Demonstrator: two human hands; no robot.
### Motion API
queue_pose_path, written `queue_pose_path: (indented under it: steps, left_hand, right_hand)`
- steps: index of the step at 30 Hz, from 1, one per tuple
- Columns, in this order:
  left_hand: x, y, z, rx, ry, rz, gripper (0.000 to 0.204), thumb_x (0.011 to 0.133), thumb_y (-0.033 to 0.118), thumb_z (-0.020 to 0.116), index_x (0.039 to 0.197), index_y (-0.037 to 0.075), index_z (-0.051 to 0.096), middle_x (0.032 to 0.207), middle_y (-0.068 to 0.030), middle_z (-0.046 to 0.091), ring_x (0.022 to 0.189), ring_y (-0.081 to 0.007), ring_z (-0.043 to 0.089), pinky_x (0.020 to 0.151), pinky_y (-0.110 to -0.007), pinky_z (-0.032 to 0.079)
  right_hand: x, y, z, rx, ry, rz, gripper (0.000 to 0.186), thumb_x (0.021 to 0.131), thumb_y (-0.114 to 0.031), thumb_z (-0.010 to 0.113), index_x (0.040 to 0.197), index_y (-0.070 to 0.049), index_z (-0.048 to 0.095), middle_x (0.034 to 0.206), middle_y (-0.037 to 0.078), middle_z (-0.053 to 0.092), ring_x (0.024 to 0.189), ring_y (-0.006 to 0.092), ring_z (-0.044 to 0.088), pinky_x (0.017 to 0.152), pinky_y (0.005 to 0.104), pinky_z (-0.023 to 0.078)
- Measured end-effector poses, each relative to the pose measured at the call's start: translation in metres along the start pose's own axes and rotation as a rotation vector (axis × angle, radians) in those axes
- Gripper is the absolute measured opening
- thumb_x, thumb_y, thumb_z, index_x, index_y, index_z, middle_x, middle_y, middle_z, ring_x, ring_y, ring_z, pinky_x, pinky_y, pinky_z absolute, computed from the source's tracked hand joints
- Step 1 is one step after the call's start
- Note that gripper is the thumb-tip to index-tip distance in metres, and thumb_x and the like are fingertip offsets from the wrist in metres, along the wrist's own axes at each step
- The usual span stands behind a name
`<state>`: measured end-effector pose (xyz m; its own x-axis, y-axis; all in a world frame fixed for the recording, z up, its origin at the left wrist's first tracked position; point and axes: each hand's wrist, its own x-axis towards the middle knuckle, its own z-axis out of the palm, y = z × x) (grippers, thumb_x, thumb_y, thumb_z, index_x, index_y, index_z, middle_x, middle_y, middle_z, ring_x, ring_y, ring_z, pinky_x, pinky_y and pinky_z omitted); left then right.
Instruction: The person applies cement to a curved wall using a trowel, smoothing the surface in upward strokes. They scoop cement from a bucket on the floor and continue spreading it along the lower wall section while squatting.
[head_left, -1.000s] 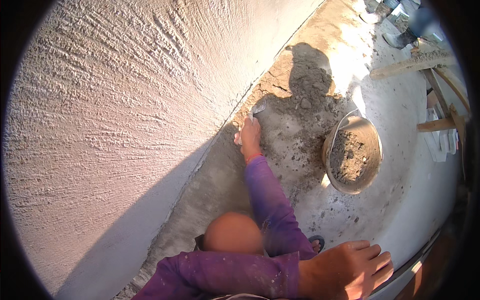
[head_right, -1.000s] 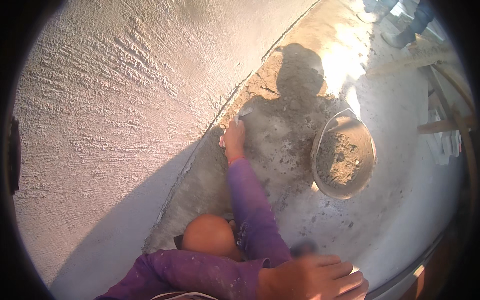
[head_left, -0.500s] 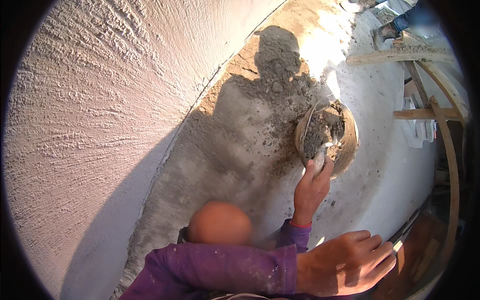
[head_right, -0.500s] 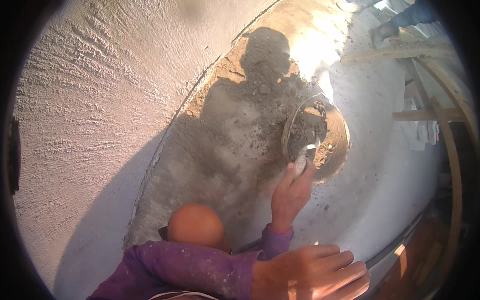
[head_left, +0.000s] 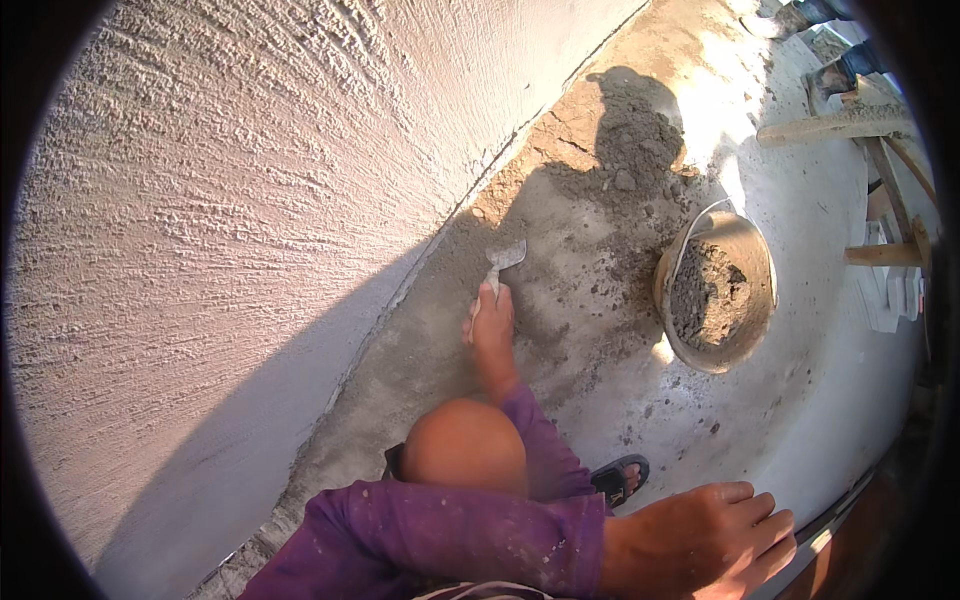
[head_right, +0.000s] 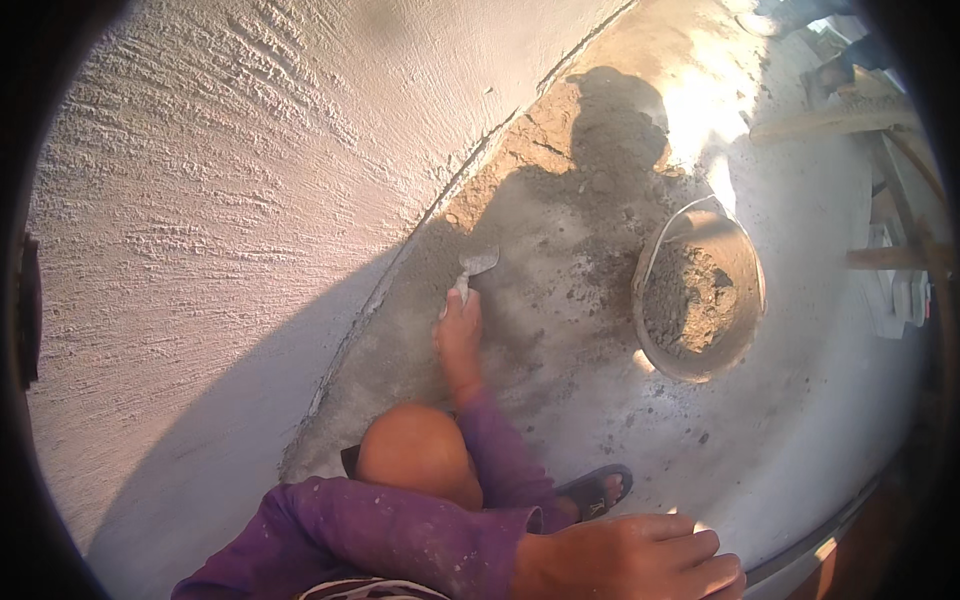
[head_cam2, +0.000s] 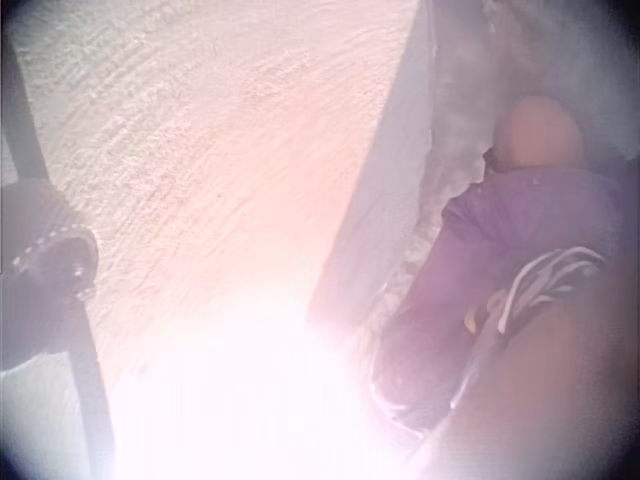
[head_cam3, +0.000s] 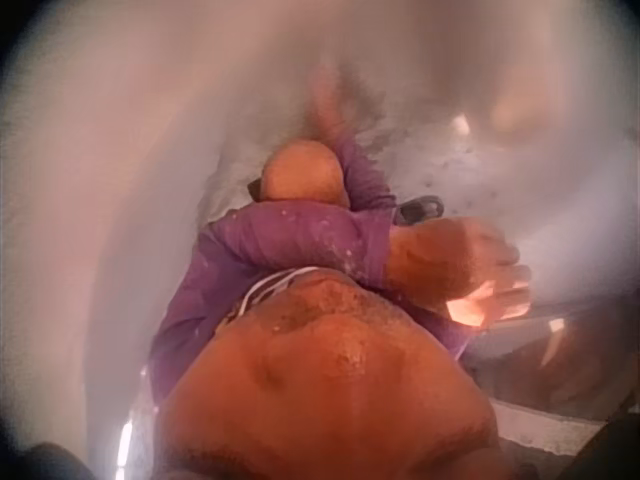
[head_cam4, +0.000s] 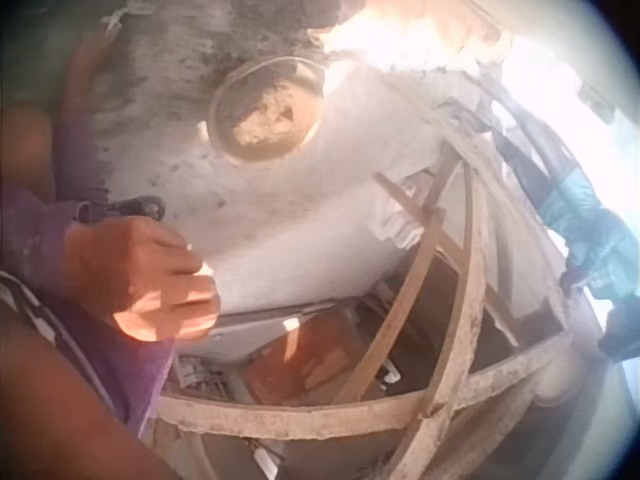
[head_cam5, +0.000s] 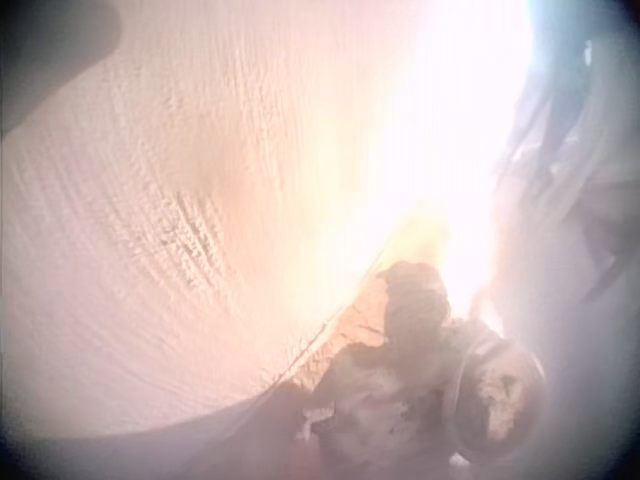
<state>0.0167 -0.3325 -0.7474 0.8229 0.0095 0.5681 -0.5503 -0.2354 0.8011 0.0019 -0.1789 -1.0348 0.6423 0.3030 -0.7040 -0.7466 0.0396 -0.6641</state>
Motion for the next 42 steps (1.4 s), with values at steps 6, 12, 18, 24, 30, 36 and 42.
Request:
queue_pose_path:
  steps: [6, 12, 18, 24, 30, 36, 42]
  left_hand:
    - [-0.002, -0.013, -0.012, 0.047, 0.006, 0.038, 0.012, 0.080, 0.021, 0.072, 0.082, 0.012, 0.064, 0.077, -0.0013, 0.056, 0.072, -0.0188, 0.062, 0.061, -0.033, 0.052]
    - [0.006, -0.008, -0.016, -0.065, -0.108, 0.010, 0.027, 0.081, 0.017, 0.065, 0.100, -0.003, 0.066, 0.089, -0.0085, 0.057, 0.077, -0.0206, 0.060, 0.067, -0.033, 0.051]
    - [0.012, 0.001, -0.007, -0.070, -0.052, 0.070, 0.029, 0.082, 0.014, 0.063, 0.102, -0.007, 0.068, 0.088, -0.0076, 0.057, 0.075, -0.0178, 0.059, 0.066, -0.030, 0.051]
    - [0.015, 0.005, -0.005, -0.084, 0.027, 0.071, 0.008, 0.081, 0.017, 0.070, 0.081, 0.012, 0.063, 0.074, -0.0010, 0.055, 0.067, -0.0171, 0.058, 0.056, -0.033, 0.048]
    - [0.006, 0.004, 0.021, -0.237, 0.120, -0.028, 0.011, 0.079, 0.016, 0.071, 0.074, 0.013, 0.061, 0.070, 0.0000, 0.051, 0.064, -0.0152, 0.055, 0.053, -0.032, 0.046]
    - [0.010, 0.009, 0.004, -0.021, 0.151, -0.028, 0.017, 0.076, 0.016, 0.072, 0.068, 0.014, 0.058, 0.069, 0.0008, 0.049, 0.062, -0.0152, 0.055, 0.052, -0.031, 0.045]
    - [0.006, 0.014, -0.003, -0.058, 0.131, -0.027, 0.019, 0.076, 0.019, 0.072, 0.068, 0.013, 0.057, 0.069, 0.0005, 0.049, 0.063, -0.0154, 0.055, 0.053, -0.031, 0.046]
  right_hand:
    - [0.067, -0.026, 0.021, 0.209, -0.119, -0.035, 0.026, 0.106, -0.031, 0.051, 0.112, -0.006, 0.051, 0.079, 0.005, 0.052, 0.049, 0.0161, 0.052, 0.040, 0.0336, 0.041]
    - [-0.002, -0.075, -0.050, 0.294, -0.228, -0.073, 0.029, 0.106, -0.030, 0.050, 0.122, -0.005, 0.053, 0.080, 0.005, 0.054, 0.049, 0.0130, 0.050, 0.041, 0.0301, 0.041]
    - [-0.101, -0.152, -0.146, -0.647, 0.569, -0.606, 0.032, 0.106, -0.020, 0.055, 0.130, 0.001, 0.054, 0.096, 0.017, 0.067, 0.081, 0.0286, 0.068, 0.071, 0.0403, 0.050]
    - [-0.124, -0.140, -0.180, -0.582, 0.843, -0.494, 0.040, 0.108, -0.024, 0.054, 0.138, 0.003, 0.050, 0.110, 0.026, 0.068, 0.095, 0.0418, 0.066, 0.084, 0.0469, 0.049]
    - [-0.073, 0.010, -0.137, -0.356, 0.392, -0.301, 0.022, 0.110, -0.030, 0.051, 0.113, -0.009, 0.052, 0.079, 0.003, 0.053, 0.053, 0.0117, 0.052, 0.044, 0.0294, 0.040]
    - [-0.003, -0.029, -0.125, 0.116, 0.302, -0.044, 0.022, 0.109, -0.032, 0.051, 0.111, -0.010, 0.052, 0.080, 0.005, 0.053, 0.050, 0.0138, 0.052, 0.040, 0.0315, 0.040]
    - [0.041, -0.045, -0.106, -0.448, 0.272, -0.285, 0.033, 0.106, -0.031, 0.053, 0.114, 0.001, 0.056, 0.084, 0.015, 0.062, 0.052, 0.0241, 0.059, 0.052, 0.0409, 0.049]
